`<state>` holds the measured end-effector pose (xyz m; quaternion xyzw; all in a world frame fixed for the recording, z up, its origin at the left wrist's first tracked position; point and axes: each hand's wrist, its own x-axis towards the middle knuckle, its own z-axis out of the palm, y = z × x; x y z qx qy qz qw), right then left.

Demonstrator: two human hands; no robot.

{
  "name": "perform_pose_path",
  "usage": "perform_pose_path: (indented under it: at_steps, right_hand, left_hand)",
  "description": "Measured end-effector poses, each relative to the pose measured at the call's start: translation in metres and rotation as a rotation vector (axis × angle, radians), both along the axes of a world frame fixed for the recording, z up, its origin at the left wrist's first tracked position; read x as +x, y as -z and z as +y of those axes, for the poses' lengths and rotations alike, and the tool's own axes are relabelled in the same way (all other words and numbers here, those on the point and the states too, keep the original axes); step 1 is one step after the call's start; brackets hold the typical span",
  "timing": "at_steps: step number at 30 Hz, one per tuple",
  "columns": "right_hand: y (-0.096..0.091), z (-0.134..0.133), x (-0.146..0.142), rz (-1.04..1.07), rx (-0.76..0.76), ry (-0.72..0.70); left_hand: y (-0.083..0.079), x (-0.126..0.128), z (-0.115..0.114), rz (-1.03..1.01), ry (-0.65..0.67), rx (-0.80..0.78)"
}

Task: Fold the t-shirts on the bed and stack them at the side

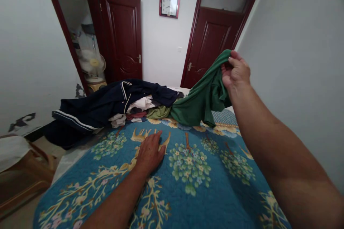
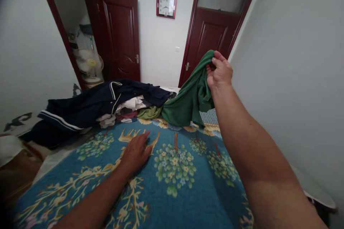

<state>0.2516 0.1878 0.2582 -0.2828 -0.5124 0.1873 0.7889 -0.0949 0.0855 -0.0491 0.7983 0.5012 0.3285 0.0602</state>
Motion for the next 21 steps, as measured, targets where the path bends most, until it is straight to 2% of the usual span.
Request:
perform_pose_path:
  at_steps: [4,8,10,13,16,19,21]
  right_hand:
    - [0.015,-0.068,-0.018,0.207,-0.049,-0.047]
    - [0.040,-0.144,-0.029,0.317,-0.038,-0.086]
    - [0.048,-0.183,-0.033,0.343,-0.002,-0.095]
    - [0.056,-0.229,-0.038,0.346,0.052,-0.109]
    - [0.070,-0.252,-0.038,0.332,0.042,-0.106]
    - [0.092,-0.250,-0.024,0.325,-0.046,-0.081]
    - [0.106,-0.242,-0.006,0.354,-0.118,-0.049]
  left_hand:
    - [0.004,-0.003,0.002,-0.046,0.035,0.038]
    - [0.003,0.001,-0.001,-0.144,0.167,0.064]
    - [-0.003,0.013,-0.004,-0.235,0.203,0.015]
    - [-0.015,0.042,-0.007,-0.476,0.202,-0.154]
    - [-0.024,0.075,-0.007,-0.789,0.216,-0.319]
    - [-0.025,0.095,-0.007,-0.972,0.252,-0.401]
    - [-0.028,0.095,-0.006,-1.041,0.228,-0.426]
